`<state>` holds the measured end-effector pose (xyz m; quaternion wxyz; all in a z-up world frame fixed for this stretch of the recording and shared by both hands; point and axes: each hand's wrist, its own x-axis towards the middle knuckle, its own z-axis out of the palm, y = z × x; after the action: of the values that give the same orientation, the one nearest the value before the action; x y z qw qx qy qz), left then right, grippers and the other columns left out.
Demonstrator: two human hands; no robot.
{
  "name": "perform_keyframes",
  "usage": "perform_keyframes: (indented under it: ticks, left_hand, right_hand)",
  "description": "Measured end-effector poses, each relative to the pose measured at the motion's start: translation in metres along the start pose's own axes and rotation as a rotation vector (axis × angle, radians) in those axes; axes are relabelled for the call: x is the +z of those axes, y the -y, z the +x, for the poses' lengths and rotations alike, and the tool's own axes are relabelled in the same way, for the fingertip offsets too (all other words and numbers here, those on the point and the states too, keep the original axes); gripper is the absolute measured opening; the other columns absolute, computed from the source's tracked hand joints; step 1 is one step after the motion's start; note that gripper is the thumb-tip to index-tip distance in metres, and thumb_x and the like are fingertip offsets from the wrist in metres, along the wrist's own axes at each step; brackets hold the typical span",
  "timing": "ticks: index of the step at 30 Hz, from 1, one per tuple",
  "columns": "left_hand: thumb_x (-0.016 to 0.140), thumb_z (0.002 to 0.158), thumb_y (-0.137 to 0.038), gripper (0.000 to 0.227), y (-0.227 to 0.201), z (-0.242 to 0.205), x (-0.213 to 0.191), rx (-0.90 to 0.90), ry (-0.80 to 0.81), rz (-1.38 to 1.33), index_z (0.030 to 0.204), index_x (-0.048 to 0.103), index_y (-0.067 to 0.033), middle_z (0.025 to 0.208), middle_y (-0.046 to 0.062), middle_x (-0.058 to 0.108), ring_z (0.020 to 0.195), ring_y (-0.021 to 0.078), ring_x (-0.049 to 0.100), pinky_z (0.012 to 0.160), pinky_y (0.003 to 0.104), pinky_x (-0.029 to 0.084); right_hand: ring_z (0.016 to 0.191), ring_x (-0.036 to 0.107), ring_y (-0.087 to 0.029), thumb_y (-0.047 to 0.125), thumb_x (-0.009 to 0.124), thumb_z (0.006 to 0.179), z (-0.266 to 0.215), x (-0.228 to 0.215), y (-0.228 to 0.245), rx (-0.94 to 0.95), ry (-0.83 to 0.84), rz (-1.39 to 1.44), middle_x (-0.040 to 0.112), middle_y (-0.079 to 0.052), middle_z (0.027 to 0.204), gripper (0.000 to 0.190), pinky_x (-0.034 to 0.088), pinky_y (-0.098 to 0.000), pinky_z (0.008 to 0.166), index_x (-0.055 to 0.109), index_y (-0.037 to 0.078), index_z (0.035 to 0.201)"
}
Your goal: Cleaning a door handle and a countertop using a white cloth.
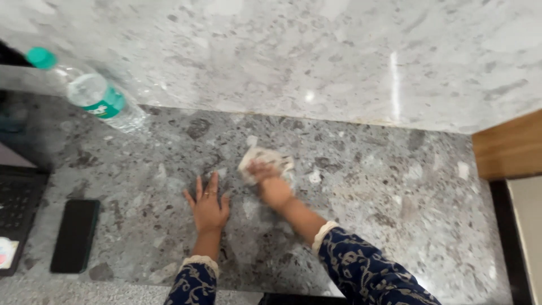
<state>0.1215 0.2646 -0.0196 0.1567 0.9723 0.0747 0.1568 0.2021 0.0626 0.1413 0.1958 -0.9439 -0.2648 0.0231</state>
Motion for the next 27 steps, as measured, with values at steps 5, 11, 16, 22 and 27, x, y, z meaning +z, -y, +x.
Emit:
perform_keyframes:
  ticks: [5,11,16,22,27]
  left_hand:
    - [0.053,0.086,-0.037,0.079,0.004,0.002,0.004,-0.002,0.066,0.011,0.163,0.036,-0.0237,0.151,0.003,0.058,0.152,0.0351,0.037,0.119,0.075,0.013]
    - [0.046,0.095,-0.042,0.074,0.006,0.0,0.006,0.005,0.067,0.043,0.167,0.033,-0.0275,0.148,0.004,0.06,0.153,0.0339,0.037,0.123,0.072,0.011]
    - [0.047,0.101,-0.03,0.063,-0.013,0.008,-0.022,-0.064,0.143,0.016,0.162,0.041,-0.0181,0.128,0.012,0.071,0.158,0.034,0.029,0.13,0.061,0.002]
    - [0.044,0.104,-0.034,0.062,-0.021,0.012,-0.03,-0.129,0.21,0.044,0.163,0.038,-0.0186,0.112,0.014,0.076,0.161,0.0292,0.024,0.131,0.057,-0.001]
    - [0.046,0.102,-0.033,0.064,-0.018,0.012,-0.027,-0.091,0.177,0.07,0.163,0.038,-0.0169,0.12,0.011,0.074,0.158,0.0324,0.029,0.131,0.054,0.008]
  right_hand:
    - [0.108,0.072,-0.032,0.015,0.061,0.087,-0.041,0.053,0.007,-0.305,-0.135,-0.115,0.077,-0.015,0.11,0.031,0.051,-0.0437,0.102,0.075,0.008,0.113]
    - [0.123,0.064,-0.031,0.01,0.064,0.09,-0.021,0.029,-0.121,-0.091,0.035,-0.126,0.07,-0.015,0.13,0.027,0.05,-0.0443,0.109,0.078,0.007,0.113]
    - [0.13,0.056,-0.03,0.05,0.032,0.101,-0.053,-0.128,-0.205,1.169,-0.285,1.036,0.059,-0.017,0.142,0.061,0.035,-0.0524,0.117,0.057,0.01,0.14]
    - [0.152,0.028,-0.035,0.016,0.049,0.101,-0.208,-0.042,-0.41,0.797,-0.336,-0.098,0.035,-0.009,0.165,0.053,0.024,-0.0488,0.123,0.045,0.012,0.154]
    - [0.14,0.042,-0.041,0.012,0.055,0.093,-0.217,-0.015,-0.335,0.748,-0.365,-0.063,0.043,-0.021,0.156,0.064,0.031,-0.0537,0.119,0.041,0.009,0.155]
